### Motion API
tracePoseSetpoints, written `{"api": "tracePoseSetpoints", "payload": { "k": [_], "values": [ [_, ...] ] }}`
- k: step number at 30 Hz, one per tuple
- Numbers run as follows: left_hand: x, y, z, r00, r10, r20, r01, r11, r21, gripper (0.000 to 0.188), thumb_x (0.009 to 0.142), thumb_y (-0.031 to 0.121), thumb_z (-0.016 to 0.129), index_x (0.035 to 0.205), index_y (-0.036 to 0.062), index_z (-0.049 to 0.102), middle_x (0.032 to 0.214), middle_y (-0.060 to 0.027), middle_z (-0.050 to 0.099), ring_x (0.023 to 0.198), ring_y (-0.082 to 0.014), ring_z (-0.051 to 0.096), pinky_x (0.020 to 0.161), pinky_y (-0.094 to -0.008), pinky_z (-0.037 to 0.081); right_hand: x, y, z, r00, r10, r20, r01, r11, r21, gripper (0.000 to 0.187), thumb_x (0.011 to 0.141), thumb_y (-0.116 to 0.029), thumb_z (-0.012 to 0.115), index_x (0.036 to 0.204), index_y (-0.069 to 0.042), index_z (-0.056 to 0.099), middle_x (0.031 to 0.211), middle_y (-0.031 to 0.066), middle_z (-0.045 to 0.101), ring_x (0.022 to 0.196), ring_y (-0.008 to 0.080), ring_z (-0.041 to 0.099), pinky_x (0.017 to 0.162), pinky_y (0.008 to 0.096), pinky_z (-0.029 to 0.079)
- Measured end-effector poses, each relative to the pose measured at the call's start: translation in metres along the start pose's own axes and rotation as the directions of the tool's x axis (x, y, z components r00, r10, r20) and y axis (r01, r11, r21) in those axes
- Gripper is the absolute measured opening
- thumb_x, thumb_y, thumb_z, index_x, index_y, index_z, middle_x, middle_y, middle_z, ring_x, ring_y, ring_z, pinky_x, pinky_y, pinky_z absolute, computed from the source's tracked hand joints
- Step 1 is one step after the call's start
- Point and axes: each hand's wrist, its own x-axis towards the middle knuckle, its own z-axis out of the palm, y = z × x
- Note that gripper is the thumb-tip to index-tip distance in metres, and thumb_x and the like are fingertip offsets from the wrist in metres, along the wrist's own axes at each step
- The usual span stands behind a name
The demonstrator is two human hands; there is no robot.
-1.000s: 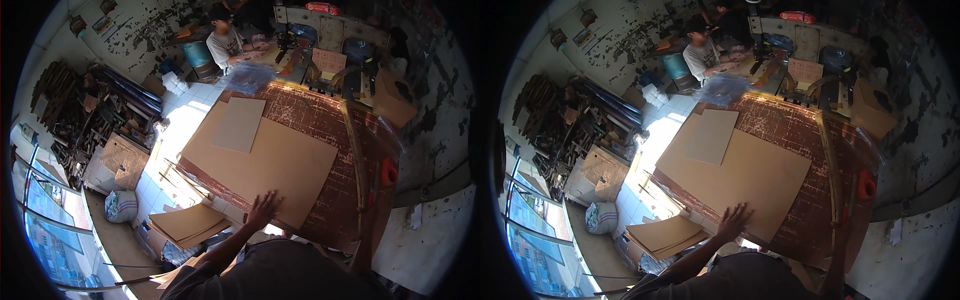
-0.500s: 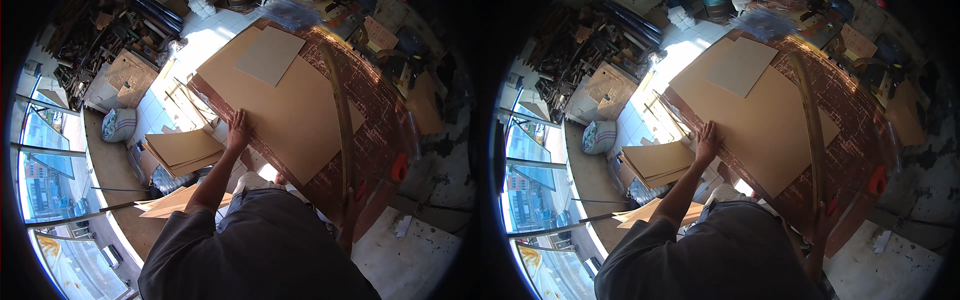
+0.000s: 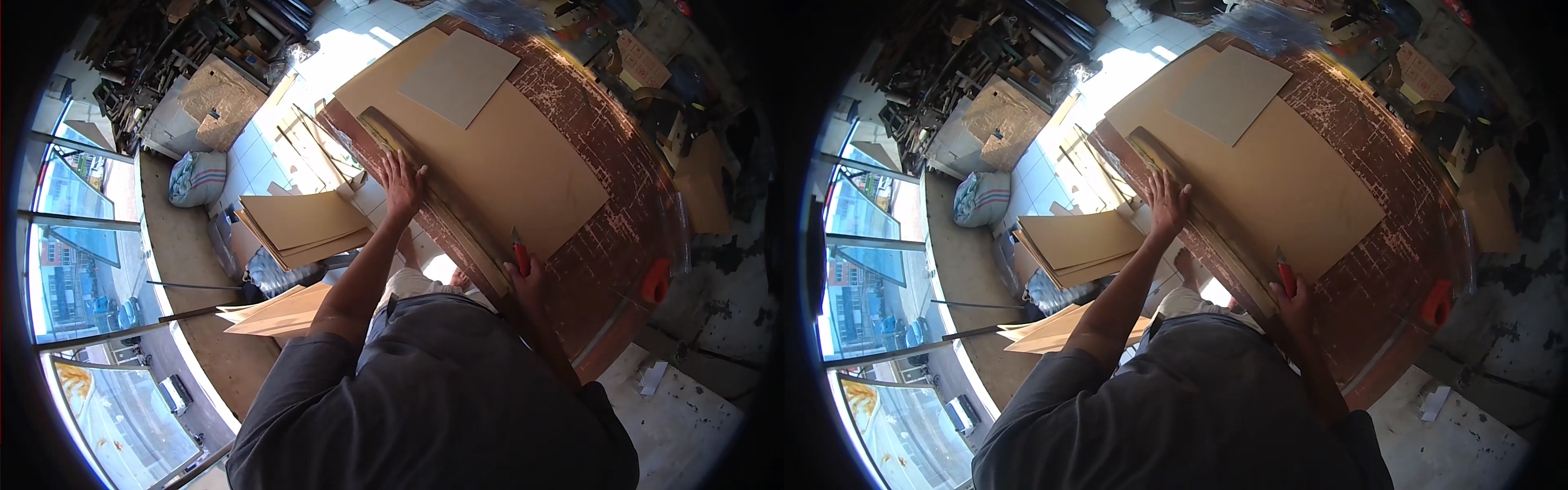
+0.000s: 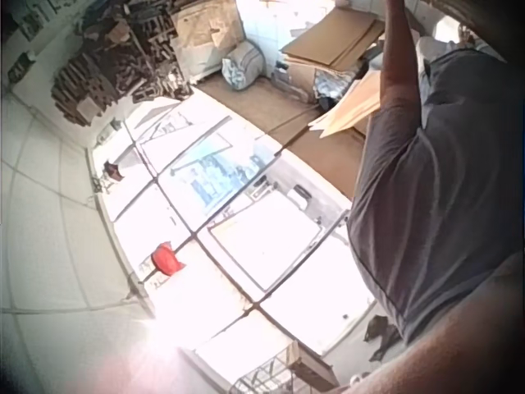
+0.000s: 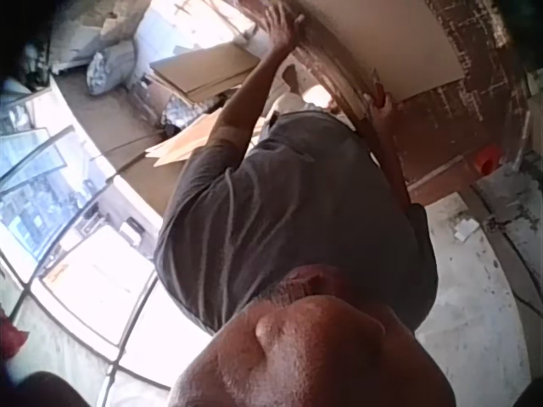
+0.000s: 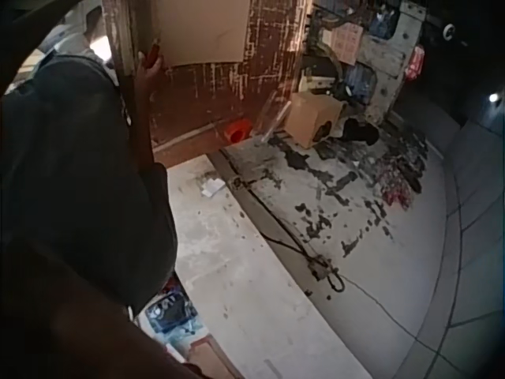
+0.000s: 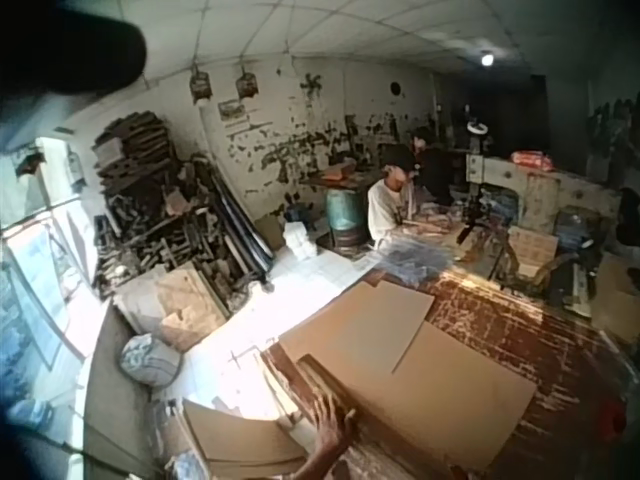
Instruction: The person cuts a large cardboard sheet along a wooden straightedge using a utility knife, clears the excess strip, and then uses a smaller cardboard template to cut the sheet further.
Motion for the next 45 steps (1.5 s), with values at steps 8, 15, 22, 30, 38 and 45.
{"api": "tracePoseSetpoints", "payload": {
  "k": [8, 15, 22, 30, 38, 45],
  "values": [
    [-0.005, 0.008, 0.012, 0.998, -0.016, 0.065, 0.003, 0.982, 0.191, 0.079, 0.099, 0.054, 0.047, 0.158, 0.0048, 0.026, 0.165, -0.0264, 0.014, 0.154, -0.0401, 0.007, 0.121, -0.0609, 0.002, -0.012, 0.017, -0.001, 0.997, 0.076, 0.009, -0.077, 0.995, 0.069, 0.038, 0.087, -0.032, 0.078, 0.099, -0.003, 0.055, 0.079, 0.0048, 0.050, 0.074, 0.0170, 0.047, 0.069, 0.0343, 0.044],
    [-0.011, -0.001, 0.018, 0.997, 0.043, 0.072, -0.054, 0.983, 0.174, 0.080, 0.100, 0.053, 0.044, 0.159, 0.0041, 0.021, 0.165, -0.0267, 0.008, 0.155, -0.0401, 0.005, 0.120, -0.0618, 0.000, -0.015, 0.018, -0.011, 0.994, 0.100, 0.045, -0.101, 0.995, 0.007, 0.046, 0.089, -0.036, 0.075, 0.112, -0.001, 0.057, 0.086, 0.0139, 0.059, 0.079, 0.0221, 0.056, 0.074, 0.0388, 0.048],
    [-0.008, 0.003, 0.016, 0.995, 0.023, 0.094, -0.042, 0.977, 0.207, 0.078, 0.101, 0.055, 0.040, 0.160, 0.0077, 0.020, 0.166, -0.0257, 0.007, 0.155, -0.0399, 0.005, 0.121, -0.0609, 0.000, -0.012, 0.011, -0.013, 0.992, 0.120, 0.049, -0.115, 0.989, -0.094, 0.047, 0.090, -0.040, 0.074, 0.112, -0.002, 0.057, 0.084, 0.0180, 0.062, 0.075, 0.0309, 0.060, 0.071, 0.0408, 0.049],
    [-0.009, 0.007, 0.013, 0.996, 0.003, 0.091, -0.022, 0.977, 0.211, 0.076, 0.102, 0.056, 0.036, 0.160, 0.0092, 0.020, 0.166, -0.0250, 0.007, 0.155, -0.0394, 0.005, 0.121, -0.0602, 0.000, -0.011, 0.015, -0.009, 0.997, 0.071, 0.005, -0.071, 0.997, -0.041, 0.043, 0.087, -0.038, 0.077, 0.101, -0.003, 0.056, 0.076, 0.0124, 0.054, 0.069, 0.0239, 0.051, 0.066, 0.0384, 0.045],
    [-0.009, 0.003, 0.016, 0.991, -0.006, 0.132, -0.022, 0.977, 0.213, 0.076, 0.102, 0.057, 0.034, 0.161, 0.0107, 0.019, 0.166, -0.0255, 0.007, 0.155, -0.0393, 0.004, 0.121, -0.0600, 0.000, -0.021, 0.024, -0.013, 0.981, 0.194, -0.006, -0.194, 0.977, -0.083, 0.044, 0.086, -0.037, 0.077, 0.107, -0.003, 0.059, 0.084, 0.0199, 0.065, 0.078, 0.0381, 0.065, 0.069, 0.0449, 0.049],
    [-0.002, -0.001, 0.018, 0.993, 0.022, 0.113, -0.051, 0.966, 0.255, 0.076, 0.102, 0.057, 0.035, 0.161, 0.0111, 0.017, 0.166, -0.0256, 0.008, 0.154, -0.0408, 0.004, 0.120, -0.0616, 0.002, -0.028, 0.016, -0.021, 0.980, 0.197, -0.034, -0.197, 0.980, -0.001, 0.040, 0.083, -0.029, 0.080, 0.105, -0.003, 0.059, 0.087, 0.0176, 0.066, 0.081, 0.0371, 0.066, 0.073, 0.0448, 0.049]
  ]
}}
